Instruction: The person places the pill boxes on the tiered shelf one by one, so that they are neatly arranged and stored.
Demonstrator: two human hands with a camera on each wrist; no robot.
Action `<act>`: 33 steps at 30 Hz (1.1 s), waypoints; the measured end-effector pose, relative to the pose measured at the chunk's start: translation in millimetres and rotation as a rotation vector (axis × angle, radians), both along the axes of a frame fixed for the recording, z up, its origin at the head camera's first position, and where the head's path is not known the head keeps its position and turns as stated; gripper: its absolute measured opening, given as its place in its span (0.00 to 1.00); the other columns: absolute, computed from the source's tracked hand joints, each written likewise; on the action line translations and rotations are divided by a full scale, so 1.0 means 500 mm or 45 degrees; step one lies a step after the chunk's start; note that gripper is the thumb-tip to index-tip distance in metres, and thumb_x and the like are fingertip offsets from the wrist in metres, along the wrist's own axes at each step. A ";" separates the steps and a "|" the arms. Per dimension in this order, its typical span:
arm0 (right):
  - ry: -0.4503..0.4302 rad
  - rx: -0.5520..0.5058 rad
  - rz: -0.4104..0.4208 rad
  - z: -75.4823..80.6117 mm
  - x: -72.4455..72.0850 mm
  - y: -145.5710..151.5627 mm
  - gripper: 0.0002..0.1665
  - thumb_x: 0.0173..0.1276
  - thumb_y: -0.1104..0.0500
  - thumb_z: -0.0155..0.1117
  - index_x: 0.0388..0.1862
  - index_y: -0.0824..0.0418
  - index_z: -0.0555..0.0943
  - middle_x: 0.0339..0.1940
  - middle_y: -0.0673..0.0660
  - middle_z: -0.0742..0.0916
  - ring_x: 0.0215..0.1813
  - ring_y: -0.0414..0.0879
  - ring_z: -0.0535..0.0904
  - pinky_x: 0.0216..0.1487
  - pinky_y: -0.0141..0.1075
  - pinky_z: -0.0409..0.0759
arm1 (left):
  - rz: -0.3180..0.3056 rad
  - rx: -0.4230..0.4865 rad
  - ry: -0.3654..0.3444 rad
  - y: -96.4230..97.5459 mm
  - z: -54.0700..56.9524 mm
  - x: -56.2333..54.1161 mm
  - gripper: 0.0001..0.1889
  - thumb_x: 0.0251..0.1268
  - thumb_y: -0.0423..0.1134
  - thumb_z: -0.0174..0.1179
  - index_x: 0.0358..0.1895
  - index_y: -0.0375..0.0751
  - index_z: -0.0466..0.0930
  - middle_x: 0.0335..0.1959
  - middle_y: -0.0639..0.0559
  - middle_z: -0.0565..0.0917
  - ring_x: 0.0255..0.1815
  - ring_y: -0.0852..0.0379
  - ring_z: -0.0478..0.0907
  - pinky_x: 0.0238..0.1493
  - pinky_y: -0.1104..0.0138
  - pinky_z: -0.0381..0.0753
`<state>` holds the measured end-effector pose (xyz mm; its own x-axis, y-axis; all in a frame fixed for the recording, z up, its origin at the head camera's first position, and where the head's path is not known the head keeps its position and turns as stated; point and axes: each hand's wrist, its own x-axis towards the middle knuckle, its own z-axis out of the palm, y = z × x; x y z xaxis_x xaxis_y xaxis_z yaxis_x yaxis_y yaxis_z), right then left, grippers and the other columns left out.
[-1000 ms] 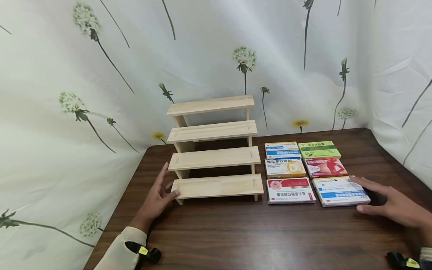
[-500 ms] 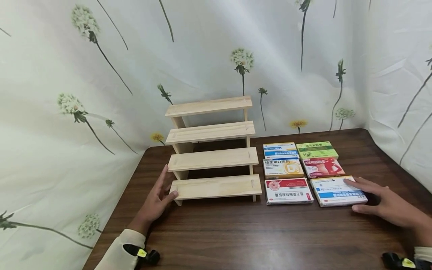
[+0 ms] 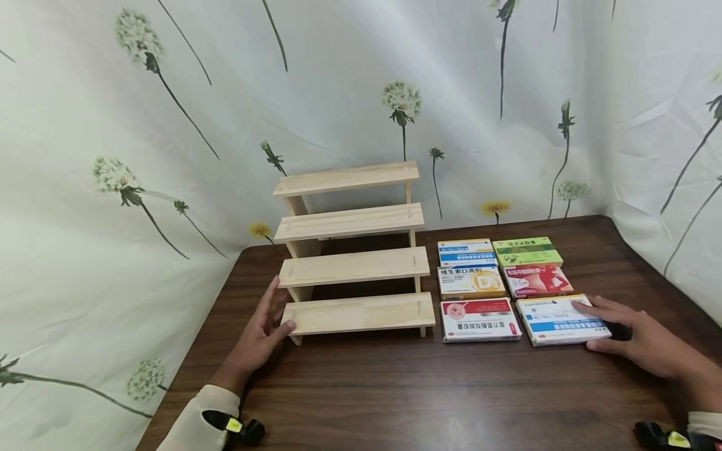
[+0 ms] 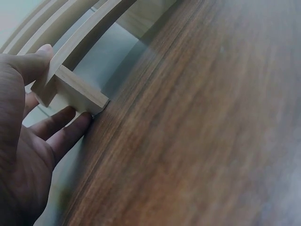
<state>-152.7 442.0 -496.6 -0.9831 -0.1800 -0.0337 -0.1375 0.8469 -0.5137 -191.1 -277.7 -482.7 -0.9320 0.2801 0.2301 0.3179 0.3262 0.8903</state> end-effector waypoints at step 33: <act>-0.058 0.103 -0.113 0.032 0.003 -0.005 0.53 0.60 0.43 0.86 0.77 0.67 0.76 0.77 0.87 0.68 0.72 0.83 0.58 0.66 0.78 0.60 | -0.008 -0.050 -0.011 -0.004 0.001 -0.001 0.52 0.83 0.37 0.63 0.92 0.64 0.33 0.89 0.34 0.58 0.85 0.24 0.61 0.67 0.55 0.84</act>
